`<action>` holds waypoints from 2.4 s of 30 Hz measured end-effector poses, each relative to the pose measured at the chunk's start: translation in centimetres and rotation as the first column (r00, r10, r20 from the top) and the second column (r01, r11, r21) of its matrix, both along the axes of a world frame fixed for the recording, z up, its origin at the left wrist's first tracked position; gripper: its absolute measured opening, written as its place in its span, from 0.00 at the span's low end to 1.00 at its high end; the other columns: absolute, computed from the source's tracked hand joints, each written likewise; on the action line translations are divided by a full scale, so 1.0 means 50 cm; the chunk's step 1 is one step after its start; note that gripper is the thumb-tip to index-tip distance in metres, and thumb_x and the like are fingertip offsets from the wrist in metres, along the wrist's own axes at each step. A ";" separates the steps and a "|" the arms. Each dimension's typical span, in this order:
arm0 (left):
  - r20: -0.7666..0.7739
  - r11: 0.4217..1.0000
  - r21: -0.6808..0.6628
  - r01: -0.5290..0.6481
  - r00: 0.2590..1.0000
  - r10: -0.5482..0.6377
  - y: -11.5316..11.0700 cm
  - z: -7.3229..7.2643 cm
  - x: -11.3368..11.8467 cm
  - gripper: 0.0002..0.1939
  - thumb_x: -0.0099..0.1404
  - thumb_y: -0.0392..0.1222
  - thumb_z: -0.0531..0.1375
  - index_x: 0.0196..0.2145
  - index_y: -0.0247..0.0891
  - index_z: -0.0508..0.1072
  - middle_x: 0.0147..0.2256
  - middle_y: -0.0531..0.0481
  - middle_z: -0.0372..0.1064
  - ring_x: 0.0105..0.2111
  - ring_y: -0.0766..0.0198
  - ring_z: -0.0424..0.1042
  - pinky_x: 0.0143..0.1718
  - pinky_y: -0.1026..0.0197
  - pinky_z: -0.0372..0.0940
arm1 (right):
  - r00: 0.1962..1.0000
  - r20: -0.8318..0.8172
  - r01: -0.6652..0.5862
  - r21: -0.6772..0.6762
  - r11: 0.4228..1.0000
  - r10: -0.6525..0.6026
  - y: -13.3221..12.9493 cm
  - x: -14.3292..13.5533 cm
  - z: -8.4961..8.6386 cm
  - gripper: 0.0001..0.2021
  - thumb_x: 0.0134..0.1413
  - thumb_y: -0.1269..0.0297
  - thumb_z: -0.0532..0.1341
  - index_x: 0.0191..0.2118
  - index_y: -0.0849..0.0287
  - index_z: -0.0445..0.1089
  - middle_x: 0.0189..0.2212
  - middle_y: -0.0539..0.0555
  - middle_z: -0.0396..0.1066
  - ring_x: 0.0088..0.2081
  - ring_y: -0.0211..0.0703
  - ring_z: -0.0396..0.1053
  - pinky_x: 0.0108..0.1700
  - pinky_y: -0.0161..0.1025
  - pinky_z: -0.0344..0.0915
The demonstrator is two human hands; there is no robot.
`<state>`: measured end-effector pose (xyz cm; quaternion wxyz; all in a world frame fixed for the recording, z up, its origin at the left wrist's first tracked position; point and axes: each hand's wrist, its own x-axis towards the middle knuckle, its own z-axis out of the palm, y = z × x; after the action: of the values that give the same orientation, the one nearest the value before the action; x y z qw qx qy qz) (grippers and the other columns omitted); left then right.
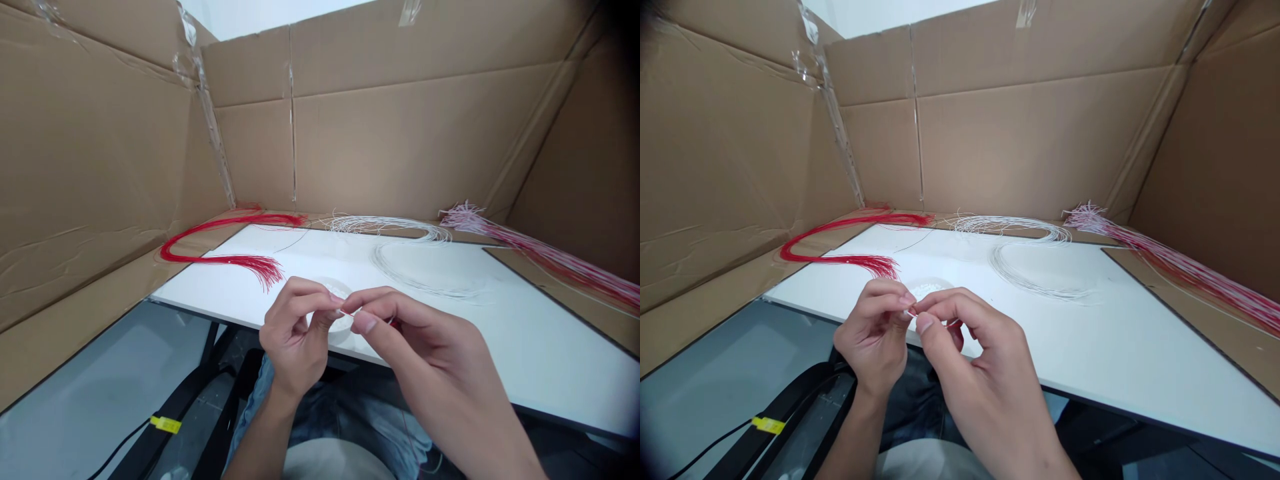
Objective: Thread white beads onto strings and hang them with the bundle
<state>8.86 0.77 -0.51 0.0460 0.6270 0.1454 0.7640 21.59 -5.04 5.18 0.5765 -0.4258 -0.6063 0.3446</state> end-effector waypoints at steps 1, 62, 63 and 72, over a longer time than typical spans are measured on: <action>0.000 1.000 -0.002 -0.002 1.000 0.002 0.000 0.000 0.000 0.05 0.69 0.29 0.66 0.39 0.37 0.78 0.33 0.53 0.75 0.33 0.71 0.74 0.32 0.69 0.68 | 1.000 0.002 0.001 0.005 1.000 -0.001 0.000 0.000 0.000 0.12 0.60 0.59 0.65 0.25 0.54 0.75 0.34 0.51 0.80 0.31 0.40 0.70 0.34 0.35 0.69; -0.007 0.953 -0.146 0.266 0.963 -0.270 -0.013 0.007 -0.026 0.03 0.67 0.31 0.69 0.39 0.36 0.80 0.34 0.50 0.76 0.36 0.69 0.76 0.37 0.69 0.71 | 0.993 0.111 -0.061 0.111 0.992 0.049 0.013 0.017 -0.028 0.12 0.68 0.60 0.63 0.31 0.50 0.76 0.32 0.45 0.76 0.36 0.36 0.71 0.35 0.32 0.64; 0.012 0.940 -0.157 0.303 0.952 -0.305 -0.012 0.007 -0.025 0.03 0.67 0.32 0.69 0.39 0.36 0.81 0.34 0.50 0.76 0.36 0.69 0.76 0.37 0.69 0.71 | 0.992 0.115 -0.065 0.114 0.991 0.052 0.014 0.018 -0.028 0.12 0.68 0.60 0.63 0.31 0.51 0.76 0.32 0.45 0.76 0.36 0.36 0.70 0.35 0.32 0.64; 0.138 0.829 -0.212 0.517 0.856 -0.498 -0.003 -0.007 -0.019 0.03 0.69 0.35 0.68 0.41 0.38 0.83 0.35 0.49 0.75 0.38 0.69 0.75 0.42 0.67 0.71 | 0.989 0.130 -0.088 0.165 0.982 0.067 0.014 0.015 -0.024 0.11 0.69 0.62 0.63 0.32 0.51 0.75 0.30 0.45 0.74 0.32 0.34 0.67 0.34 0.31 0.63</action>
<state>7.91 0.62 -0.86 0.3287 0.6030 0.0636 0.7241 22.34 -4.34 3.98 0.5580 -0.3717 -0.6843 0.2866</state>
